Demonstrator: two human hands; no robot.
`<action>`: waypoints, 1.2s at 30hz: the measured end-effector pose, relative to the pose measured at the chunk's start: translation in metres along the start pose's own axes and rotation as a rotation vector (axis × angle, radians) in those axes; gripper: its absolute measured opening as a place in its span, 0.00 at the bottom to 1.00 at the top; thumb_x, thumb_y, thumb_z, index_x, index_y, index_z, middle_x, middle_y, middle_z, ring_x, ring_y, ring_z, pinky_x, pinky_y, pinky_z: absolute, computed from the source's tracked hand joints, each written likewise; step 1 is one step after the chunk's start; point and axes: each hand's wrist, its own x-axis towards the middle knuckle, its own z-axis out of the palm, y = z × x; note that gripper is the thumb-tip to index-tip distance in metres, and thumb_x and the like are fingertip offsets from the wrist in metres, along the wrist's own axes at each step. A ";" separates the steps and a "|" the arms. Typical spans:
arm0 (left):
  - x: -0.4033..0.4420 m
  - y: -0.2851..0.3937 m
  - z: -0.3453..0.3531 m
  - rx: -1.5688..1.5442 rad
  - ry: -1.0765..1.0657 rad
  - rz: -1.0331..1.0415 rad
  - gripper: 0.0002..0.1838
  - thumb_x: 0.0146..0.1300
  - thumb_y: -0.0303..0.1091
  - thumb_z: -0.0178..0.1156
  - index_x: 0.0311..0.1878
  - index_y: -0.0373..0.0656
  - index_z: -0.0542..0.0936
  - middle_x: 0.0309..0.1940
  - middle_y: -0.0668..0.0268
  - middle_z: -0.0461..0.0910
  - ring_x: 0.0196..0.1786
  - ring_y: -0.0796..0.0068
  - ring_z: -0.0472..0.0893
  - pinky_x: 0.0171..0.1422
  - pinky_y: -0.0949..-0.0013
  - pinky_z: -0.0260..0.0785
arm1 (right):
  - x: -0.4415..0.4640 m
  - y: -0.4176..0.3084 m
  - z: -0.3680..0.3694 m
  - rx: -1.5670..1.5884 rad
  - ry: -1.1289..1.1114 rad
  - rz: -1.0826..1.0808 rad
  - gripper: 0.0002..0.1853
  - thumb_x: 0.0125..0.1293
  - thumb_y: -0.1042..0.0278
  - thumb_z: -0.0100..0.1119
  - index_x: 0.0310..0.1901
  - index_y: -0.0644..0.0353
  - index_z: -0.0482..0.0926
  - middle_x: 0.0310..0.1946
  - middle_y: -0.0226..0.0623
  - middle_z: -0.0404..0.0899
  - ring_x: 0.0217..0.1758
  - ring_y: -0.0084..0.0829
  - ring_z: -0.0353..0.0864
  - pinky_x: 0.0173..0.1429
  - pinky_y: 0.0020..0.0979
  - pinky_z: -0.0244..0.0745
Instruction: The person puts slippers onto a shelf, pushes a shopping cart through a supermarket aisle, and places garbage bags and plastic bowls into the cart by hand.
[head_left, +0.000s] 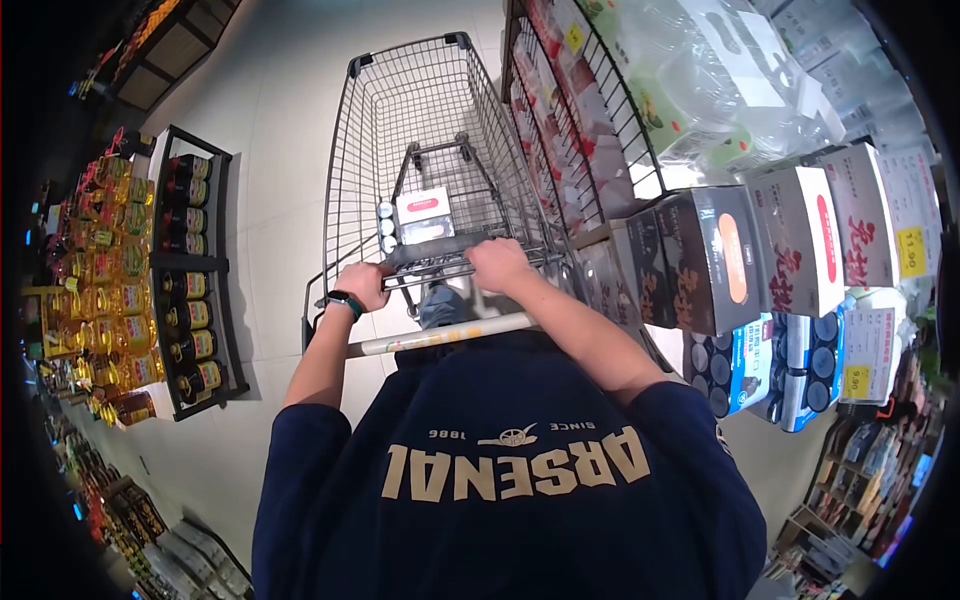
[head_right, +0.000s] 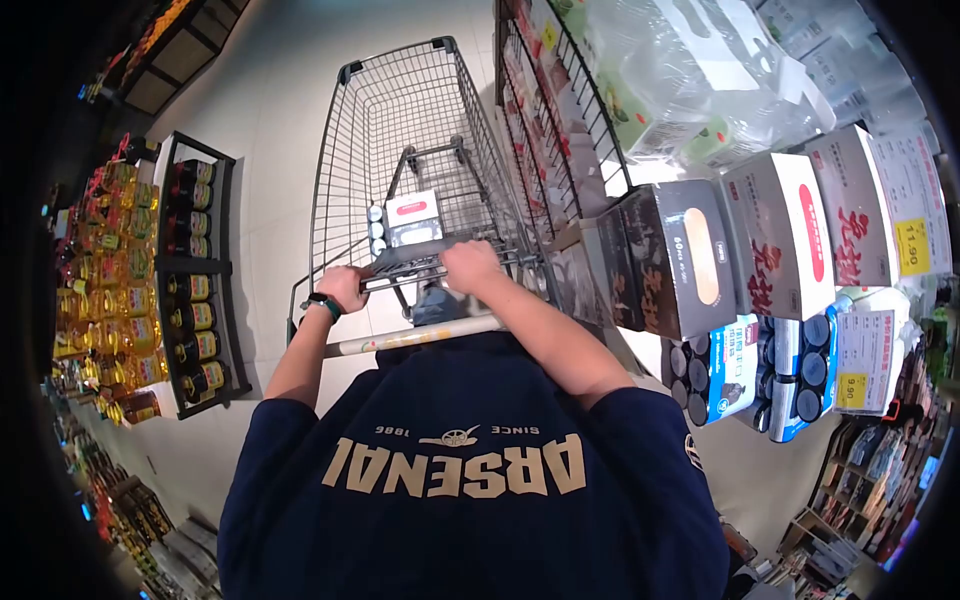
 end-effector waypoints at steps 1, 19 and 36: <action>0.004 -0.004 -0.004 -0.007 0.019 0.021 0.22 0.48 0.37 0.57 0.49 0.51 0.85 0.32 0.52 0.85 0.38 0.51 0.84 0.47 0.53 0.77 | 0.007 0.000 -0.001 0.008 -0.017 -0.004 0.12 0.53 0.65 0.59 0.39 0.54 0.86 0.37 0.42 0.86 0.45 0.43 0.86 0.49 0.43 0.80; 0.113 -0.115 -0.090 -0.050 0.002 0.086 0.24 0.48 0.37 0.58 0.51 0.46 0.85 0.37 0.50 0.85 0.44 0.52 0.84 0.54 0.55 0.76 | 0.157 0.004 -0.046 -0.016 0.026 0.150 0.22 0.51 0.64 0.60 0.52 0.46 0.83 0.43 0.40 0.85 0.48 0.42 0.84 0.53 0.43 0.78; 0.178 -0.162 -0.114 0.035 -0.061 0.120 0.22 0.51 0.45 0.59 0.50 0.54 0.84 0.36 0.52 0.85 0.42 0.52 0.85 0.50 0.53 0.78 | 0.218 0.026 -0.056 0.070 0.222 0.112 0.19 0.43 0.58 0.65 0.41 0.48 0.86 0.32 0.41 0.86 0.38 0.43 0.86 0.44 0.43 0.81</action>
